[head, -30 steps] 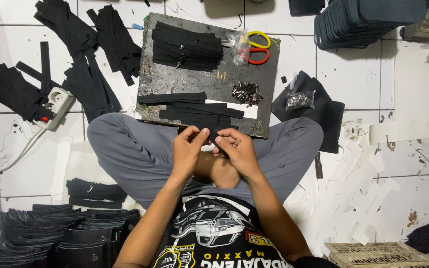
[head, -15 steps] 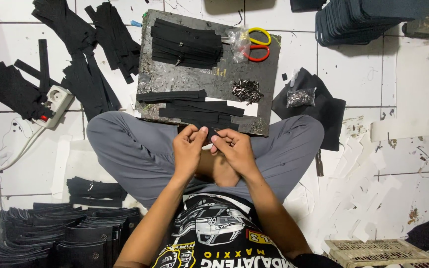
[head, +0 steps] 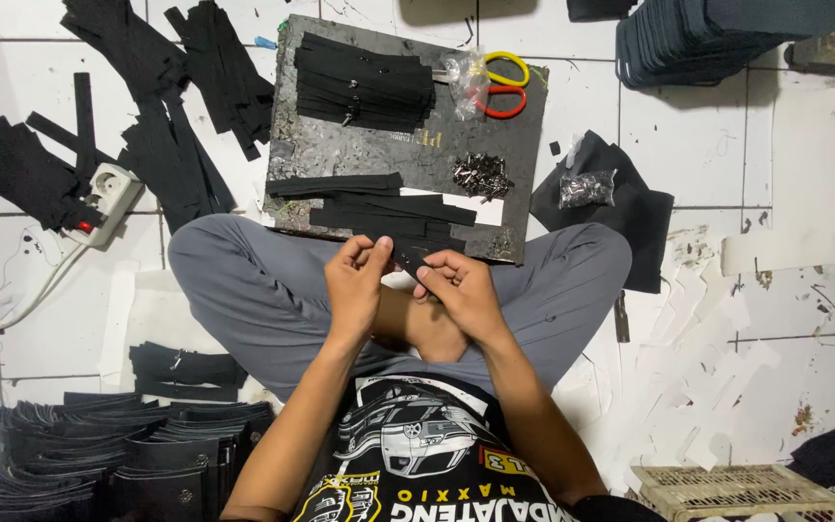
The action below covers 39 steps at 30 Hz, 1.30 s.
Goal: Attaching metal studs to leather strips by hand
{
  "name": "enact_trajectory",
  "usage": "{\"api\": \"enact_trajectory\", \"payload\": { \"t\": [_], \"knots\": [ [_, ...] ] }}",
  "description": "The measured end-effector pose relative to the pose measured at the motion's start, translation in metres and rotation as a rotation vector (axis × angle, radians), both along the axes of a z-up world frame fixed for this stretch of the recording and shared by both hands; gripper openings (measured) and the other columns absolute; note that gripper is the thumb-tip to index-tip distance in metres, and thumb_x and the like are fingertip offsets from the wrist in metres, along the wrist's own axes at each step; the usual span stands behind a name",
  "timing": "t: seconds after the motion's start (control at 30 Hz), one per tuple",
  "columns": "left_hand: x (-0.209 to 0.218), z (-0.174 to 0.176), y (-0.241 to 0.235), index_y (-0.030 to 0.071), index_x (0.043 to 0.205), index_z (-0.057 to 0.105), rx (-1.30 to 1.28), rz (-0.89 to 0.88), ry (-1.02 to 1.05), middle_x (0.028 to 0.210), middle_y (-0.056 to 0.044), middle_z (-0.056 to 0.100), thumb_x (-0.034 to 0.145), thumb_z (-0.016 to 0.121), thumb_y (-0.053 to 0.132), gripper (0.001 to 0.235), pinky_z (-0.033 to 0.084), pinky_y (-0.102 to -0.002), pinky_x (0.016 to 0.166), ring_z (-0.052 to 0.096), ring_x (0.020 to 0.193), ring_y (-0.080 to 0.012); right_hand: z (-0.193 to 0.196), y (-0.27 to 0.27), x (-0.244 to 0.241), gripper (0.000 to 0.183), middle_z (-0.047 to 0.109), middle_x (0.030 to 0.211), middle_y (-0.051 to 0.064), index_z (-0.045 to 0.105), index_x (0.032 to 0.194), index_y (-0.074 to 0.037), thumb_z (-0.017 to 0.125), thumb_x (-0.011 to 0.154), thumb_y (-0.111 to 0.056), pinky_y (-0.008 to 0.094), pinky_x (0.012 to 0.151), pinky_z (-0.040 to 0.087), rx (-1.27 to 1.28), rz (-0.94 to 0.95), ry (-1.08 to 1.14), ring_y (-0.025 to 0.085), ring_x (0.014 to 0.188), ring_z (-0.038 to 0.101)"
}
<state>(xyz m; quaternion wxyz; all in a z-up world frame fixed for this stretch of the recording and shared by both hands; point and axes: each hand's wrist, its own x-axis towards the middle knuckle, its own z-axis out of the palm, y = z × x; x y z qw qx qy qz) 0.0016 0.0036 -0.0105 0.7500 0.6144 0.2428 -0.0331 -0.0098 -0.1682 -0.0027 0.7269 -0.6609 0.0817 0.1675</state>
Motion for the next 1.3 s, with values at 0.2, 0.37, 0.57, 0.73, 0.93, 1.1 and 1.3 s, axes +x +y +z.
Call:
{"api": "enact_trajectory", "payload": {
  "t": [0.2, 0.37, 0.57, 0.73, 0.93, 1.1, 1.3],
  "knots": [
    [-0.001, 0.003, 0.000, 0.007, 0.088, 0.072, 0.028, -0.017, -0.017, 0.067, -0.004, 0.071, 0.095, 0.074, 0.012, 0.009, 0.054, -0.023, 0.064, 0.068, 0.063, -0.0102, 0.006, 0.003, 0.003, 0.020, 0.074, 0.075, 0.015, 0.071, 0.111, 0.002, 0.065, 0.096, -0.010, 0.029, 0.062, 0.061, 0.013, 0.008, -0.012, 0.018, 0.067, 0.074],
    [-0.002, 0.020, -0.003, 0.009, 0.085, 0.076, 0.092, -0.090, -0.019, 0.066, -0.004, 0.073, 0.091, 0.080, 0.014, 0.008, 0.053, -0.022, 0.065, 0.064, 0.066, -0.0068, 0.008, 0.009, 0.003, 0.019, 0.075, 0.073, 0.015, 0.073, 0.107, 0.002, 0.069, 0.096, -0.013, 0.029, 0.058, 0.061, 0.009, -0.020, -0.024, 0.017, 0.065, 0.074],
    [-0.002, 0.010, -0.006, 0.008, 0.086, 0.073, 0.072, -0.098, 0.002, 0.063, -0.002, 0.069, 0.095, 0.073, 0.012, 0.010, 0.048, -0.022, 0.051, 0.054, 0.055, -0.0054, 0.003, 0.007, 0.004, 0.015, 0.073, 0.069, 0.017, 0.073, 0.102, 0.002, 0.067, 0.096, -0.011, 0.029, 0.055, 0.060, -0.011, -0.014, -0.043, 0.018, 0.063, 0.074],
    [-0.001, -0.001, -0.004, 0.009, 0.087, 0.066, 0.055, -0.038, 0.015, 0.059, 0.004, 0.057, 0.099, 0.069, 0.013, 0.013, 0.042, -0.020, 0.046, 0.047, 0.051, -0.0041, -0.004, 0.004, 0.002, 0.018, 0.073, 0.070, 0.019, 0.071, 0.104, 0.004, 0.065, 0.097, -0.012, 0.031, 0.055, 0.060, 0.006, -0.014, -0.015, 0.021, 0.062, 0.074],
    [0.004, 0.002, 0.002, 0.010, 0.080, 0.065, 0.097, -0.080, -0.012, 0.060, 0.000, 0.067, 0.096, 0.074, 0.013, 0.018, 0.037, -0.019, 0.050, 0.050, 0.055, -0.0037, 0.002, 0.006, 0.005, 0.027, 0.073, 0.071, 0.019, 0.071, 0.111, 0.004, 0.058, 0.100, -0.017, 0.031, 0.056, 0.060, 0.049, -0.008, 0.040, 0.021, 0.064, 0.074],
    [-0.001, -0.002, 0.001, 0.010, 0.087, 0.062, 0.034, -0.079, -0.004, 0.061, 0.002, 0.063, 0.099, 0.071, 0.013, 0.014, 0.036, -0.017, 0.048, 0.050, 0.053, -0.0031, 0.009, 0.010, 0.005, 0.017, 0.072, 0.066, 0.017, 0.074, 0.100, 0.004, 0.066, 0.096, -0.010, 0.027, 0.052, 0.059, -0.011, -0.011, 0.007, 0.017, 0.060, 0.073],
    [-0.002, 0.000, -0.002, 0.008, 0.095, 0.057, -0.082, -0.010, 0.028, 0.066, -0.009, 0.070, 0.102, 0.064, 0.014, 0.012, 0.056, -0.023, 0.050, 0.070, 0.054, -0.0155, 0.007, 0.008, 0.006, 0.015, 0.072, 0.063, 0.015, 0.074, 0.096, 0.002, 0.066, 0.095, -0.011, 0.026, 0.050, 0.057, -0.052, 0.013, 0.020, 0.016, 0.058, 0.072]
  ]
}}
